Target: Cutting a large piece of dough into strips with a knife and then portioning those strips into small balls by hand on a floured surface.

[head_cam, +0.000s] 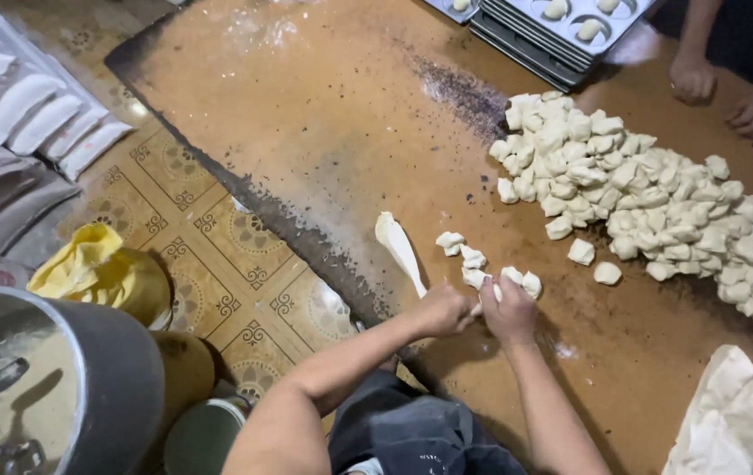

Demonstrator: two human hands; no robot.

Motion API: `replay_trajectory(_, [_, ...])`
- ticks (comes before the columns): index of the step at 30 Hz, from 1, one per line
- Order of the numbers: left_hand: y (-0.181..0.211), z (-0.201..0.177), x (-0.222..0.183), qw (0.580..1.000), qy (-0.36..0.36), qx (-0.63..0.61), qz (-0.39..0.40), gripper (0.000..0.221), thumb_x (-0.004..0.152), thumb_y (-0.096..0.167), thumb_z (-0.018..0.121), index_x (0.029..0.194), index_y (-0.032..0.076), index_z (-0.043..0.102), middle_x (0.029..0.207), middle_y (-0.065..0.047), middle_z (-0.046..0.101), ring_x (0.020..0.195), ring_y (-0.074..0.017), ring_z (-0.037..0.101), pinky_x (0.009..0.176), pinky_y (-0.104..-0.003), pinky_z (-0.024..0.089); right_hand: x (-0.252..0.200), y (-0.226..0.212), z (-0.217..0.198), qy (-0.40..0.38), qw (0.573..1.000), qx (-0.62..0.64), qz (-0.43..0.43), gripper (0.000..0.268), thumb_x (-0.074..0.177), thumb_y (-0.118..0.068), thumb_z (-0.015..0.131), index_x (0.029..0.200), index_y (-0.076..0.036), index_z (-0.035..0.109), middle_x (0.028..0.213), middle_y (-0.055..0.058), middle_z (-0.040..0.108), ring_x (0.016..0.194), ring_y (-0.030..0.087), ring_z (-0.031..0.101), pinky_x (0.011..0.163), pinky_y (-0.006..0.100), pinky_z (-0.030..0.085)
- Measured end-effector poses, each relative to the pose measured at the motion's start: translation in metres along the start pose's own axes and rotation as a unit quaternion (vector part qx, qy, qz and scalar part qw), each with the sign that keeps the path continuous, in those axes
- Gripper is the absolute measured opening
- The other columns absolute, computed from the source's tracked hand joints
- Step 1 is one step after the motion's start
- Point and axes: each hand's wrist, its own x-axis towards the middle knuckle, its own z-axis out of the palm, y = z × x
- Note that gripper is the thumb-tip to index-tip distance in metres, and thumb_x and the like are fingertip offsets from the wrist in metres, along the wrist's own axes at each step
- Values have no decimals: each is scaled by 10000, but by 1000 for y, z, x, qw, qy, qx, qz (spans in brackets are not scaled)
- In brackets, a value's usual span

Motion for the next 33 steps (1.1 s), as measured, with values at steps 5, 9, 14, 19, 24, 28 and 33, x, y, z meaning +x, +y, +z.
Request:
replay_trajectory(5, [-26, -29, 11, 977, 100, -129, 135, 231, 845, 288, 789, 1022, 146, 744, 1030, -117, 756, 993, -343, 719, 905, -464, 565, 36, -49, -46, -314, 917, -17, 244, 910, 780, -287, 794, 1559, -149, 345, 1454, 233, 471, 1365, 474, 461, 1013, 732, 429])
replay_trajectory(9, [-12, -107, 12, 989, -37, -102, 98, 1077, 672, -5, 726, 1613, 113, 215, 1373, -273, 442, 1186, -529, 587, 1085, -544, 504, 53, -86, -33, -107, 980, 161, 54, 380, 772, -193, 895, 971, -29, 615, 1071, 183, 680, 1060, 384, 665, 906, 477, 533])
replay_trajectory(14, [-66, -70, 8, 992, -18, -114, 43, 527, 860, 138, 673, 1383, 153, 615, 1093, -246, 734, 1031, -496, 679, 929, -598, 537, 40, -97, -40, -96, 973, 210, 2, 189, 909, -114, 736, 1098, -107, 729, 940, 117, 722, 907, 346, 710, 791, 445, 571])
replay_trajectory(19, [48, -88, -2, 989, 19, -131, 67, 401, 845, 205, 706, 1216, 128, 577, 935, -155, 725, 938, -390, 720, 822, -507, 585, 57, -114, -108, -34, 977, 206, -46, 318, 859, -291, 810, 1113, -108, 747, 979, 83, 702, 911, 314, 698, 837, 419, 563])
replay_trajectory(24, [46, -16, 3, 955, 68, -268, 108, 375, 903, 500, 646, 1146, 222, 717, 761, 75, 699, 773, -152, 726, 742, -300, 588, 33, -89, -128, 21, 982, 182, -54, 470, 835, -517, 798, 1064, -112, 727, 946, 32, 650, 870, 263, 683, 823, 380, 564])
replay_trajectory(28, [122, -41, -27, 979, -37, -132, 150, 73, 783, 96, 689, 852, 86, 711, 757, -151, 697, 744, -388, 701, 685, -489, 572, -23, -13, -101, -16, 999, -12, 33, 233, 865, -328, 741, 770, -159, 613, 601, 88, 608, 590, 332, 675, 529, 425, 531])
replay_trajectory(33, [105, -42, -1, 954, -29, -245, 169, 229, 890, 30, 667, 1092, 85, 760, 1010, -205, 748, 944, -426, 706, 855, -513, 569, -8, 7, -116, -181, 967, -29, 175, 813, 736, -131, 871, 1441, -78, 471, 1164, 317, 605, 1068, 516, 637, 815, 638, 549])
